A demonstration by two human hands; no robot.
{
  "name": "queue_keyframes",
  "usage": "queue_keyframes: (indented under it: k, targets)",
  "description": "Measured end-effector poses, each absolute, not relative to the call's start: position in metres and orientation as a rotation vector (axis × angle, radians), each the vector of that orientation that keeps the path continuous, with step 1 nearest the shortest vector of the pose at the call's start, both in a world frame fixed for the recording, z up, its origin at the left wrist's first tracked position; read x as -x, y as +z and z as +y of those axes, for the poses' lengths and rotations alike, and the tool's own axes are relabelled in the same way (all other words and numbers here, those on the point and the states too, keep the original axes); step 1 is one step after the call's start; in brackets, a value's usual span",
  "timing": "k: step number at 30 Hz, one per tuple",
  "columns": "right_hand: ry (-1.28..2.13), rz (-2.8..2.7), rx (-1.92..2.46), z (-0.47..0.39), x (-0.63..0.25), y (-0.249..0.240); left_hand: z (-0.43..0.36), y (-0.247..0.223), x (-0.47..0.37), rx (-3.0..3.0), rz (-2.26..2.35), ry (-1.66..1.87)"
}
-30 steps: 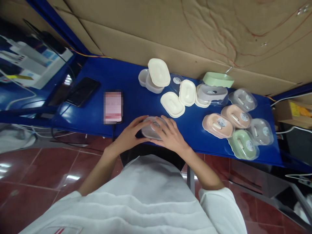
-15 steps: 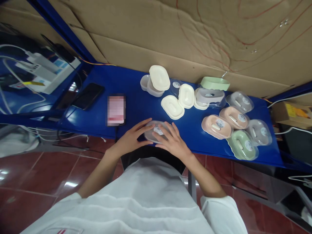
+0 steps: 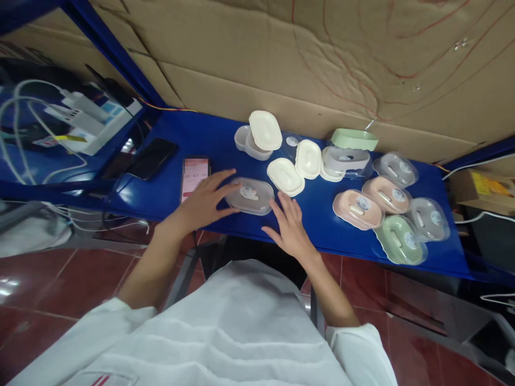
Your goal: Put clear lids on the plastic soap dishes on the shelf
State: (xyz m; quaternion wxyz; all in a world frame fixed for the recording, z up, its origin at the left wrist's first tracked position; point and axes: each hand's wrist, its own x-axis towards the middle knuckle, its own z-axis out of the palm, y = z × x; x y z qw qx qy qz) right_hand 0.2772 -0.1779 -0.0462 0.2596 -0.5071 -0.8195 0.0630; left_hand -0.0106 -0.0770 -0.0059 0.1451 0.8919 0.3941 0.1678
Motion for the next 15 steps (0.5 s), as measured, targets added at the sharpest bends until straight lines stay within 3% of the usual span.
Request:
queue_keyframes:
  k: [9,15]
  targets:
    - [0.179,-2.063,1.703,-0.170,-0.274,-0.050,-0.011,0.010,0.029,-2.658,1.587,0.390]
    - [0.124,-2.047,1.656,-0.164,-0.287,-0.033,-0.024,0.006,-0.003,-2.629,1.734,0.583]
